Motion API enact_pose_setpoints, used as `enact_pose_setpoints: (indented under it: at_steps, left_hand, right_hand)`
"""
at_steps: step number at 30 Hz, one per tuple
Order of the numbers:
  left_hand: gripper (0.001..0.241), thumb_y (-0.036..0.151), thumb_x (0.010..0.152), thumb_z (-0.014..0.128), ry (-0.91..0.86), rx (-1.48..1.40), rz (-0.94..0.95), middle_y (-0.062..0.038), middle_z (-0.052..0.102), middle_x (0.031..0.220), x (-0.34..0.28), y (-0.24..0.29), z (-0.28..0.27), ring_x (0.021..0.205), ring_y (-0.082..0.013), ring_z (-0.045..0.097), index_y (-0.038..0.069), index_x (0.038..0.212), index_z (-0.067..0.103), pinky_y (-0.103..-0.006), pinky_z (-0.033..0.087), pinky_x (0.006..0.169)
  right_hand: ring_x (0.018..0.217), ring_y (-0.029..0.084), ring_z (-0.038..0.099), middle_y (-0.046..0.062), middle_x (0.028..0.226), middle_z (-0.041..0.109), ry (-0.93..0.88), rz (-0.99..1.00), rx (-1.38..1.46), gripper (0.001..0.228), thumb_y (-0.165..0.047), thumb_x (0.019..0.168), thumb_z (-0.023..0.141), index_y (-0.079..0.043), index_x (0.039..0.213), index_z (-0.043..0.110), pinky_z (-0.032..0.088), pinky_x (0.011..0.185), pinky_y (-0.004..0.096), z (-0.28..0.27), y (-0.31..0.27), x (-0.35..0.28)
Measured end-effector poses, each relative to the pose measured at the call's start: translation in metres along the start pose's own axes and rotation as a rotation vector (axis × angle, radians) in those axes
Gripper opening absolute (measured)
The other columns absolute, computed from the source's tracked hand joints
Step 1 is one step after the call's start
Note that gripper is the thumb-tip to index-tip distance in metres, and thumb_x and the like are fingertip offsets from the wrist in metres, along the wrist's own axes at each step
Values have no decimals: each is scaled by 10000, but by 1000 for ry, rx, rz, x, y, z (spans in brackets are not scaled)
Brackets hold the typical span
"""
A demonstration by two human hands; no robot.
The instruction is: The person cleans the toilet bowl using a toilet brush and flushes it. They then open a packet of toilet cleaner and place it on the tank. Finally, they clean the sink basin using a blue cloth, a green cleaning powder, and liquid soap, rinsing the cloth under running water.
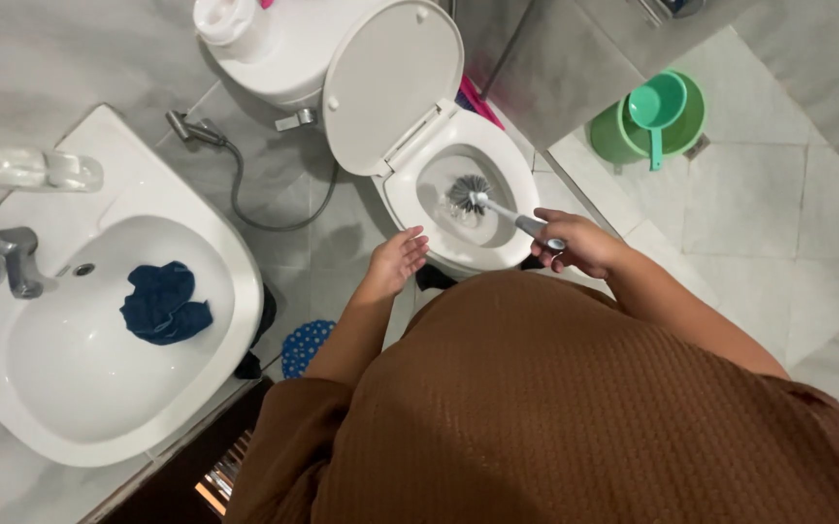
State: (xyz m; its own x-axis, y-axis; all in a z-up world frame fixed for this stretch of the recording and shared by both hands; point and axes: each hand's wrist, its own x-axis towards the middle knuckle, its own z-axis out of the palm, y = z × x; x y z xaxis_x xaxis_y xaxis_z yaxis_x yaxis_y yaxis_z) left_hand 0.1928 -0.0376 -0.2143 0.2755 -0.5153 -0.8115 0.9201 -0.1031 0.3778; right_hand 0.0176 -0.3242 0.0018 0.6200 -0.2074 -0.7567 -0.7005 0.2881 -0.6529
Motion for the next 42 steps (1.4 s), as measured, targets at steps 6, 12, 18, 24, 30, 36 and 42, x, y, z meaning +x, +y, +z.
enact_pose_setpoints:
  at_steps: [6, 12, 18, 24, 30, 36, 42]
  left_hand:
    - [389, 401, 953, 694, 1, -23, -5, -7, 747, 1131, -8, 6, 2, 961, -146, 731, 204, 1287, 712, -288, 611, 807]
    - [394, 387, 947, 708, 21, -35, 18, -17, 753, 1099, -24, 29, 12, 938, -153, 738, 183, 1284, 709, -293, 615, 789]
    - [384, 382, 956, 701, 21, -126, 39, 1, 728, 1148, -15, 23, -2, 1015, -158, 712, 191, 1290, 701, -306, 588, 855]
    - [408, 335, 1006, 638, 79, -361, 63, -32, 689, 1234, 31, -41, -39, 1089, -195, 693, 150, 1369, 651, -331, 590, 861]
    - [390, 398, 1003, 635, 365, -471, 38, -12, 698, 1181, 14, -91, 13, 1129, -233, 643, 188, 1324, 704, -423, 447, 1050]
    - [408, 325, 1027, 582, 401, -549, -16, -4, 696, 1109, -4, -103, 96, 1038, -195, 655, 155, 1395, 632, -389, 479, 935]
    - [508, 245, 1013, 466, 516, -609, 21, -225, 578, 1241, -52, -46, 170, 1095, -309, 538, -50, 1414, 572, -417, 424, 951]
  right_hand:
    - [623, 216, 640, 188, 841, 645, 59, -61, 96, 691, -255, 894, 617, 39, 1493, 441, 488, 434, 263, -1, -6, -5]
    - [690, 229, 646, 194, 939, 657, 92, -169, 226, 706, -250, 919, 596, 17, 1539, 391, 500, 471, 290, -11, -24, 0]
    - [701, 223, 677, 166, 935, 667, 105, -258, 250, 711, -246, 909, 600, -24, 1553, 394, 540, 479, 294, -22, -69, 18]
    - [706, 246, 691, 165, 943, 685, 105, -286, 244, 626, -241, 918, 633, -77, 1502, 480, 577, 481, 323, -61, -120, 109]
    - [697, 204, 675, 116, 911, 680, 142, -184, 199, 343, -195, 923, 619, -77, 1239, 555, 558, 454, 275, -81, -167, 218]
    - [656, 172, 672, 92, 871, 650, 64, -147, -17, 714, -216, 900, 626, -4, 1533, 375, 580, 414, 245, -109, -182, 342]
    - [562, 135, 546, 38, 741, 621, 2, -91, -19, 189, -167, 862, 543, -108, 1020, 629, 376, 464, 266, -112, -189, 449]
